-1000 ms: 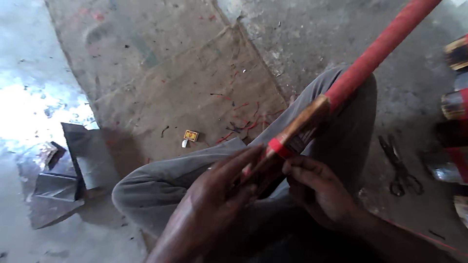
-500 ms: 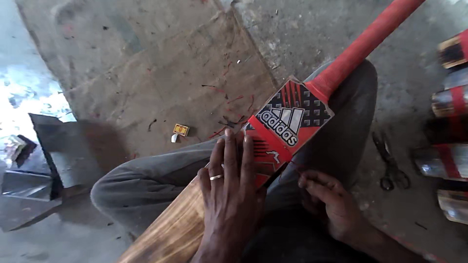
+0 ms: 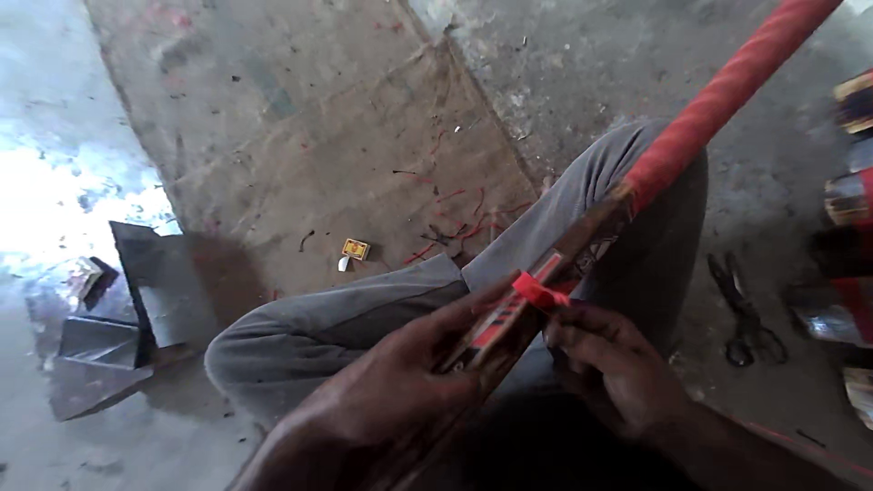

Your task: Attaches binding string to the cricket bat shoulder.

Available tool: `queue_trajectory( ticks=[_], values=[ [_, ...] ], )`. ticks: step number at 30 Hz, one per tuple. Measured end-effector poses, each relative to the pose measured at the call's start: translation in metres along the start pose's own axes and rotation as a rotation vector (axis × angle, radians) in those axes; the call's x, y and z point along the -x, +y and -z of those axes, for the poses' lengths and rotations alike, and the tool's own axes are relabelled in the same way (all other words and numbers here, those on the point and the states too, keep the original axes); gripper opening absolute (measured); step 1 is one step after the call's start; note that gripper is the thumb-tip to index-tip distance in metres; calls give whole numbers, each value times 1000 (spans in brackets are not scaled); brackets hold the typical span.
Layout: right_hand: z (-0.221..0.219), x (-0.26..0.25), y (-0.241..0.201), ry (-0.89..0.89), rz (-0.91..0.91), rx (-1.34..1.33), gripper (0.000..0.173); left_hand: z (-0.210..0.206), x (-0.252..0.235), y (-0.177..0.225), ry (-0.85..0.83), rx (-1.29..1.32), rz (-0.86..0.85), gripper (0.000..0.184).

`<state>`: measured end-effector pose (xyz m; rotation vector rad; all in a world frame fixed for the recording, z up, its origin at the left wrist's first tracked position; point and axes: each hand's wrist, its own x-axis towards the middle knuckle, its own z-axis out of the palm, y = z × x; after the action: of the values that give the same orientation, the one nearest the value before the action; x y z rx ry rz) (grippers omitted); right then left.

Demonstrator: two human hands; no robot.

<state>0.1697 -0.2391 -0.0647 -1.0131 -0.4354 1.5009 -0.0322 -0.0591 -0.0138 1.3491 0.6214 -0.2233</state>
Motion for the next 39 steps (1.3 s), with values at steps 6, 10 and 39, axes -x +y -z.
queue_trajectory(
  ticks=[6, 10, 39],
  values=[
    [-20, -24, -14, 48, -54, 4, 25, -46, 10, -7, 864, -1073, -190, 59],
    [-15, -14, -8, 108, -101, 23, 22, -101, -17, -49, 994, -1470, -72, 74],
    [5, 20, 6, -60, 5, -139, 17, -36, 14, 2, 392, -778, -256, 85]
  ],
)
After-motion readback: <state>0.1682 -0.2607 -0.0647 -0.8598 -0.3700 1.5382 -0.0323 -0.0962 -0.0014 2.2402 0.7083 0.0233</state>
